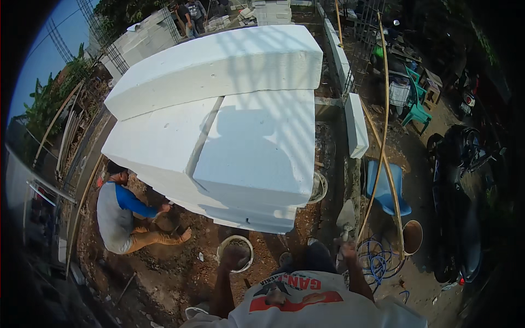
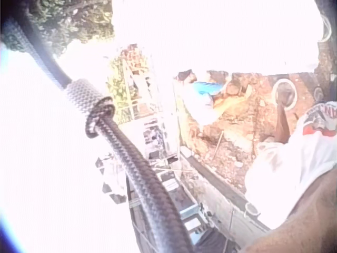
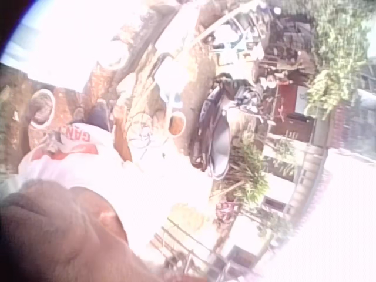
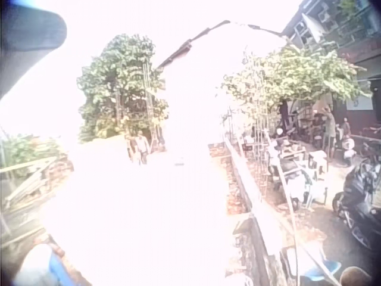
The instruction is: The person applies mortar to a concrete block using a trowel, places it onto a wall, and taps it with a hammer. The person then measures the wall using a tape measure and spreads mortar along the wall edge using a trowel.
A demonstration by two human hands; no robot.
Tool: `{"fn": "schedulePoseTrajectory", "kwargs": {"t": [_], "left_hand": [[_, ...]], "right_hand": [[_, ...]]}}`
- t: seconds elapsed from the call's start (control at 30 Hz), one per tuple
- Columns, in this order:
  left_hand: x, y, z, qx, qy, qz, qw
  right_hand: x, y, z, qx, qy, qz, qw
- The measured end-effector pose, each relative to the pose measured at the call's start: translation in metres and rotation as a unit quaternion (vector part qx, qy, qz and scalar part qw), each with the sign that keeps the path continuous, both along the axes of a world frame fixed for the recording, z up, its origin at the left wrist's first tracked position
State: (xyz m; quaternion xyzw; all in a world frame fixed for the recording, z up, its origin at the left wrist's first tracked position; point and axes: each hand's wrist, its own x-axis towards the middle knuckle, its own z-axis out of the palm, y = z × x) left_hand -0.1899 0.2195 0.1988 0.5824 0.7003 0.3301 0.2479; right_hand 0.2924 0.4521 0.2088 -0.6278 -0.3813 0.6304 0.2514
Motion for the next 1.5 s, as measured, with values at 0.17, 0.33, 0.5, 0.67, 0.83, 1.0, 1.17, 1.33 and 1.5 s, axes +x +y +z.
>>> {"fn": "schedulePoseTrajectory", "kwargs": {"t": [0.17,0.33,0.5,0.67,0.83,1.0,1.17,1.33,1.5], "left_hand": [[-0.101,0.011,0.16,-0.089,-0.098,0.311,0.941],[-0.156,0.054,0.354,0.298,-0.008,0.512,0.806],[-0.224,0.129,0.483,0.378,0.051,0.455,0.805],[-0.302,0.201,0.524,0.279,-0.038,0.401,0.871],[-0.298,0.238,0.537,0.239,-0.12,0.437,0.859],[-0.235,0.225,0.55,0.219,-0.079,0.502,0.833],[-0.136,0.161,0.508,0.327,0.061,0.533,0.778],[-0.01,0.116,0.498,0.356,-0.024,0.513,0.781],[-0.032,0.123,0.489,0.431,-0.14,0.467,0.76]], "right_hand": [[-0.064,0.11,0.14,0.221,0.18,-0.03,0.958],[-0.105,0.208,0.264,0.389,0.231,0.014,0.892],[-0.172,0.243,0.358,0.467,0.304,0.069,0.828],[-0.222,0.254,0.397,0.521,0.3,0.067,0.796],[-0.227,0.245,0.431,0.502,0.204,0.081,0.836],[-0.217,0.268,0.439,0.51,0.131,0.091,0.845],[-0.227,0.345,0.438,0.519,0.126,0.082,0.841],[-0.252,0.43,0.42,0.564,0.198,0.06,0.799],[-0.285,0.444,0.449,0.465,0.224,0.1,0.85]]}}
